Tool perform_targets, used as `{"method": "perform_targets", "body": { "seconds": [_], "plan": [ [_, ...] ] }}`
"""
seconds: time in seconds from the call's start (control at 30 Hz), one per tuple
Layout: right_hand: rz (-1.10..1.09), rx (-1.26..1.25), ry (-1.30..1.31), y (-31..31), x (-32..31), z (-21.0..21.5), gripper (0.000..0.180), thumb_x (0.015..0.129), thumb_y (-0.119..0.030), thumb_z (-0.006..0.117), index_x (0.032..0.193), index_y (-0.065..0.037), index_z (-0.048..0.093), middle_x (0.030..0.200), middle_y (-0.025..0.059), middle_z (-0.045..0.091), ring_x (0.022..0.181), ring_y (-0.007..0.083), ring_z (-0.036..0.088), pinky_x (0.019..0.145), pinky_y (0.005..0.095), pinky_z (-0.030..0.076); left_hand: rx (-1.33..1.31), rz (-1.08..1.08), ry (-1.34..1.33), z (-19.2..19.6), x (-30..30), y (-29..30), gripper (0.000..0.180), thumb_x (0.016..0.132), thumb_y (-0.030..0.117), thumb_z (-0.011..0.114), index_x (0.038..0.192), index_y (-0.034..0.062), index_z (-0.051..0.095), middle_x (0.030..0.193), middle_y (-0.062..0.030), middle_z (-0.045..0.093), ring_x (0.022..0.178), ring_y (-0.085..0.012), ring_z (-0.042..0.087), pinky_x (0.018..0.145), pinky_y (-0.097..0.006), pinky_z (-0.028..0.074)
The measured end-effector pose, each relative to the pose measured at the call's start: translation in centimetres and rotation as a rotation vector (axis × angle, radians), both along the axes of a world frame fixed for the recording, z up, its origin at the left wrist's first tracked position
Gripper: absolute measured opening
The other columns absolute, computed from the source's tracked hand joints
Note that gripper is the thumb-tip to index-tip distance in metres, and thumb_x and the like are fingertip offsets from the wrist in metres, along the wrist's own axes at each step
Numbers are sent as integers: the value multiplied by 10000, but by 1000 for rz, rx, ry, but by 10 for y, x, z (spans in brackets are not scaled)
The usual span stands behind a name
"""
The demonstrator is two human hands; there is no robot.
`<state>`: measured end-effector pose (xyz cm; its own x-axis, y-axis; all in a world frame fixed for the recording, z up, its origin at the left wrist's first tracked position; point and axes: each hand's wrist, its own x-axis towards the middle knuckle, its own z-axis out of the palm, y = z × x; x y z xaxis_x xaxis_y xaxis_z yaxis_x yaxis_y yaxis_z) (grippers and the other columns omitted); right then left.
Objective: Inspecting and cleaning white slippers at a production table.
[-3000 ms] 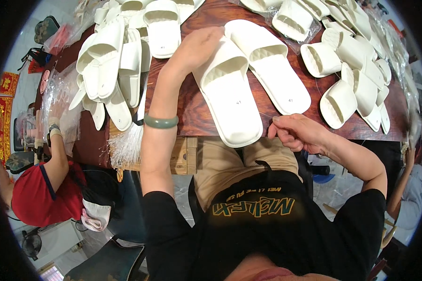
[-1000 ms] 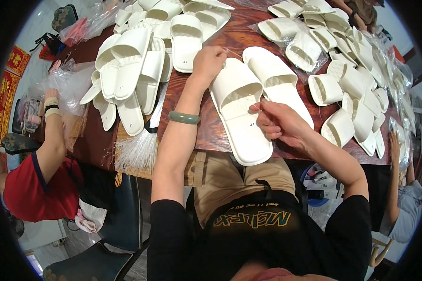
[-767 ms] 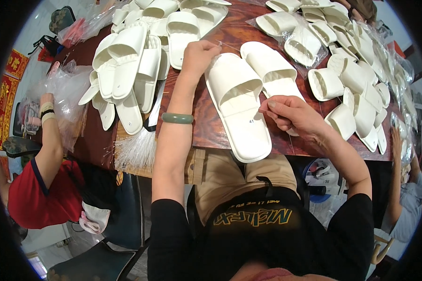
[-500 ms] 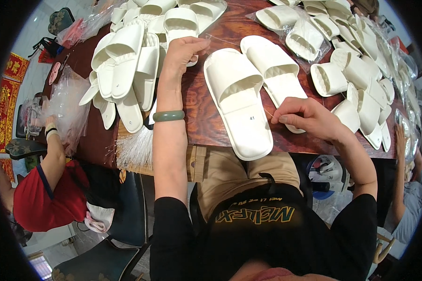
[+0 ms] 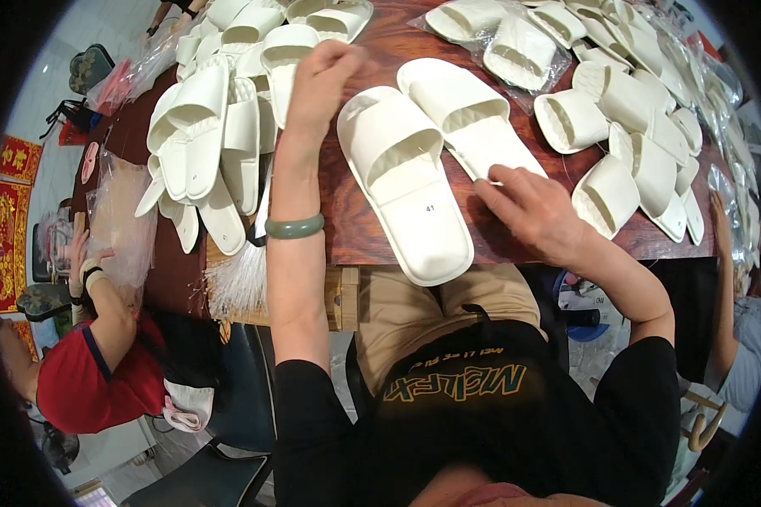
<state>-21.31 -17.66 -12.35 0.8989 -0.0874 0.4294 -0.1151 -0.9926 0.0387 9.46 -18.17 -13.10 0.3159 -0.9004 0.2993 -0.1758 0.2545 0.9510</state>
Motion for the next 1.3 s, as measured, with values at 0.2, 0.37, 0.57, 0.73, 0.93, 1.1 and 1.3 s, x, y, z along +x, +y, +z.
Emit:
{"method": "perform_targets", "body": {
  "seconds": [0.2, 0.37, 0.57, 0.73, 0.93, 1.1, 1.3],
  "plan": [
    [96, -88, -75, 1, 1, -19, 334, 682, -104, 567, 976, 50, 530, 967, 127, 507, 801, 220, 575, 637, 300, 501, 221, -222, -341, -10, -52, -51, 151, 864, 169, 568, 879, 22, 603, 817, -18, 599, 743, -99, 518, 688, -240, 411],
    [75, 77, 62, -12, -6, -22, 267, 682, -95, 554, 919, 23, 514, 972, 135, 504, 833, 253, 581, 658, 307, 502, 347, -171, -148, -22, -49, -55, 126, 882, 179, 559, 861, 57, 581, 784, 15, 576, 693, -57, 478, 616, -214, 386],
    [70, 99, 61, -24, -1, -30, 271, 697, -78, 552, 948, 19, 524, 1004, 139, 501, 851, 251, 583, 676, 332, 499, 322, -223, -24, -28, -44, -54, 144, 908, 185, 539, 870, 51, 579, 795, 0, 593, 684, -65, 490, 616, -218, 395],
    [70, 64, -3, -60, 23, -29, 269, 705, -58, 556, 962, 19, 536, 1002, 131, 503, 876, 262, 580, 745, 340, 483, 310, -220, 0, -28, -44, -55, 155, 914, 178, 524, 900, 31, 574, 836, -29, 622, 688, -74, 501, 629, -225, 408],
    [78, 77, -2, -76, 37, -34, 218, 712, -57, 568, 920, 7, 555, 906, 106, 537, 843, 269, 574, 728, 360, 482, 357, -248, -14, -27, -44, -54, 165, 905, 168, 536, 911, 8, 577, 868, -55, 631, 713, -95, 523, 642, -240, 427],
    [74, 76, -32, -73, 37, -32, 201, 728, -73, 585, 916, -4, 562, 900, 101, 548, 812, 263, 581, 700, 352, 487, 295, -306, 112, -29, -44, -52, 143, 895, 157, 555, 897, 15, 575, 895, -83, 650, 693, -93, 524, 629, -234, 431],
    [51, 132, -252, -66, 35, -5, 158, 779, -95, 632, 915, -25, 590, 923, 100, 614, 750, 260, 621, 627, 331, 501, -43, -144, 273, -24, -41, -49, 104, 918, 114, 510, 942, 14, 522, 894, -113, 648, 741, -123, 601, 623, -236, 483]
  ]
}}
